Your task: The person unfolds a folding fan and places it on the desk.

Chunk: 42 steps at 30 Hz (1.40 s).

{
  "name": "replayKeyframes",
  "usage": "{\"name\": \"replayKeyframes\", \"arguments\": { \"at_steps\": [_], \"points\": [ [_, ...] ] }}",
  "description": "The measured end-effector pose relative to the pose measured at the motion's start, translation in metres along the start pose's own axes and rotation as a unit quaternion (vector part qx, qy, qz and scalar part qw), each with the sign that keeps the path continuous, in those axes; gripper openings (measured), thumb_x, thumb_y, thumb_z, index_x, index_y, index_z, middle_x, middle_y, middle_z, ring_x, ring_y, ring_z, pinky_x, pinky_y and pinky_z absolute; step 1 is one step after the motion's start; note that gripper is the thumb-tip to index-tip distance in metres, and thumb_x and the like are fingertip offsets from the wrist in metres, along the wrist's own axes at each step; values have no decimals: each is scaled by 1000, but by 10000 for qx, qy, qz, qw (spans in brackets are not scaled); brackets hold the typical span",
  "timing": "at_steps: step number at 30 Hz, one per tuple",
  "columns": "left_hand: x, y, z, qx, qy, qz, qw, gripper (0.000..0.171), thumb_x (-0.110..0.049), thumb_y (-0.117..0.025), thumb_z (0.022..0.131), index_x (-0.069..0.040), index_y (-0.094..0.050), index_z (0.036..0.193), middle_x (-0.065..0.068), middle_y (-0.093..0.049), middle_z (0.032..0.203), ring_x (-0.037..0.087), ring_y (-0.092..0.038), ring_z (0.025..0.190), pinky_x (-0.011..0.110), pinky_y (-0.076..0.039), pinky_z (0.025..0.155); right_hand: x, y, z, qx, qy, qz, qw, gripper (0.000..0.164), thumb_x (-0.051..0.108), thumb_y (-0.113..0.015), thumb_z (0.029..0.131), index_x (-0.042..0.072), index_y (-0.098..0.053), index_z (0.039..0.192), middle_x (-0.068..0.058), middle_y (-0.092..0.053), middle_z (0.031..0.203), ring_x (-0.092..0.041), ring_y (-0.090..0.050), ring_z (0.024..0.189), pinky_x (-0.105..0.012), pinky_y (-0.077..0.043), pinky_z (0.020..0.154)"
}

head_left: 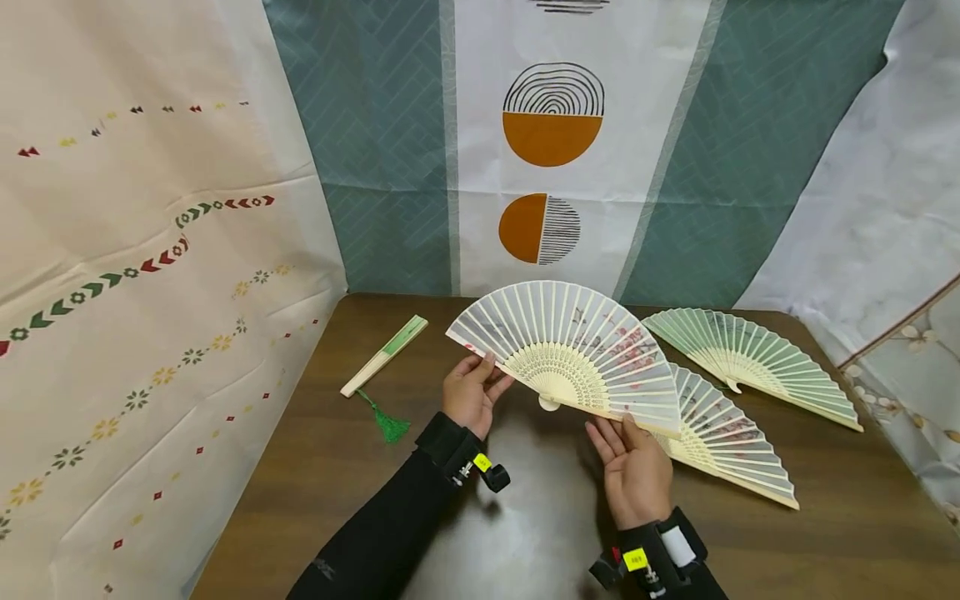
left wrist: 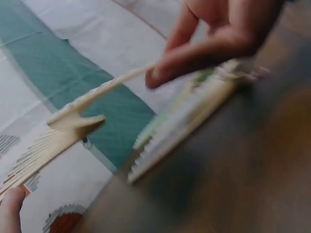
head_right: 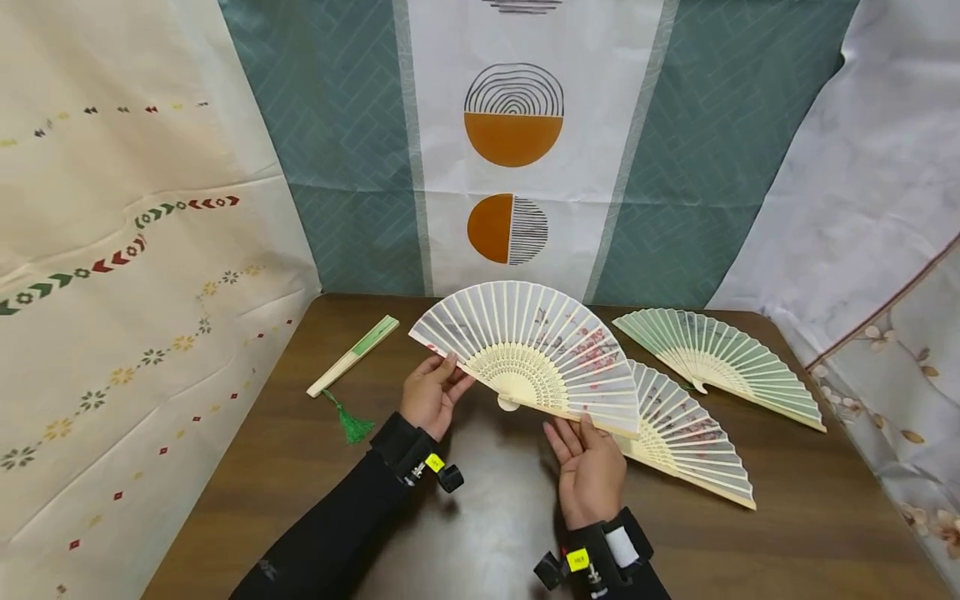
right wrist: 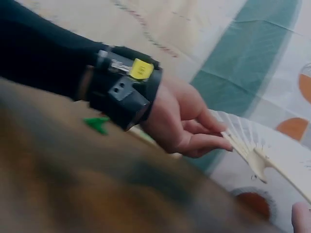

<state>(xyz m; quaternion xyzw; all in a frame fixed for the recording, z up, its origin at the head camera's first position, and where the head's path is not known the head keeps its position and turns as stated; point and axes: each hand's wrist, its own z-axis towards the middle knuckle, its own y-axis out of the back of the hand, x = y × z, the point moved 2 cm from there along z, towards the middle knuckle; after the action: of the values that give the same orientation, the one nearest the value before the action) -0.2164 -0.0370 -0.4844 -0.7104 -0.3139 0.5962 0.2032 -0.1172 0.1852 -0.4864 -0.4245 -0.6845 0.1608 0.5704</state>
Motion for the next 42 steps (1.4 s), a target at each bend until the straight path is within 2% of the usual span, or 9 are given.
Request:
{"name": "replayKeyframes", "arguments": {
  "at_steps": [7,11,15,18,22,25,32,36,42],
  "points": [
    [-18,39,-22,163,281,958,9949,8,-5,-62,117,-5,-65,110,3,-63,100,14,-65,93,28,-74,86,-6,29,-39,42,-806,-1297,9883,32,25,-40,126,16,-42,157,8,-80,121,-9,-81,120,-30,-69,108],
    [-25,58,-33,259,421,1631,9854,5,-4,-63,116,-1,-62,112,3,-63,103,15,-67,92,30,-75,85,-18,42,-62,184,-1122,-1905,9751,45,28,-36,127,8,-31,167,4,-75,127,-6,-80,121,-31,-67,114],
    [-28,73,-42,351,653,2245,9716,9,-4,-65,115,3,-61,113,5,-68,102,15,-72,86,32,-75,79,-28,58,-79,179,-1416,-2100,9672,60,29,-34,127,-7,-20,173,3,-75,126,-3,-80,113,-31,-67,113],
    [-28,84,-48,413,878,2598,9608,11,-4,-67,114,3,-59,115,5,-72,99,13,-77,81,31,-74,75,-32,69,-86,31,-1484,-1985,9688,49,27,-37,126,-7,-44,161,1,-78,120,-5,-83,108,-32,-69,108],
    [-30,96,-55,428,1143,2890,9495,12,-4,-67,113,3,-58,117,5,-74,89,10,-79,74,27,-73,70,-33,78,-91,-106,-1450,-2012,9687,40,25,-41,126,-5,-51,150,0,-80,115,-8,-84,105,-34,-72,103],
    [-31,97,-58,418,1265,2960,9459,10,-3,-67,113,5,-60,113,5,-74,80,10,-79,69,23,-71,66,-31,84,-94,-151,-1411,-2043,9686,43,23,-40,126,-7,-38,156,0,-80,114,-7,-84,104,-34,-72,102],
    [-27,86,-57,707,1385,2863,9455,9,1,-65,113,7,-62,107,5,-72,76,9,-80,69,20,-71,69,-18,95,-96,-273,-1363,-1640,9766,23,18,-37,126,6,-54,136,-2,-79,110,-9,-84,104,-31,-70,105],
    [-22,82,-56,730,1479,2827,9449,9,2,-64,113,8,-63,105,4,-72,74,9,-79,68,19,-70,68,-14,99,-97,-223,-1414,-1573,9771,24,18,-35,126,6,-47,142,-1,-80,112,-9,-84,106,-32,-70,107],
    [-16,74,-54,790,1699,3058,9335,10,2,-66,112,11,-68,109,4,-77,73,8,-78,66,20,-70,66,-9,106,-100,-307,-1512,-1633,9744,24,19,-33,126,6,-43,143,0,-80,112,-7,-84,105,-34,-71,106]
  ]
}}
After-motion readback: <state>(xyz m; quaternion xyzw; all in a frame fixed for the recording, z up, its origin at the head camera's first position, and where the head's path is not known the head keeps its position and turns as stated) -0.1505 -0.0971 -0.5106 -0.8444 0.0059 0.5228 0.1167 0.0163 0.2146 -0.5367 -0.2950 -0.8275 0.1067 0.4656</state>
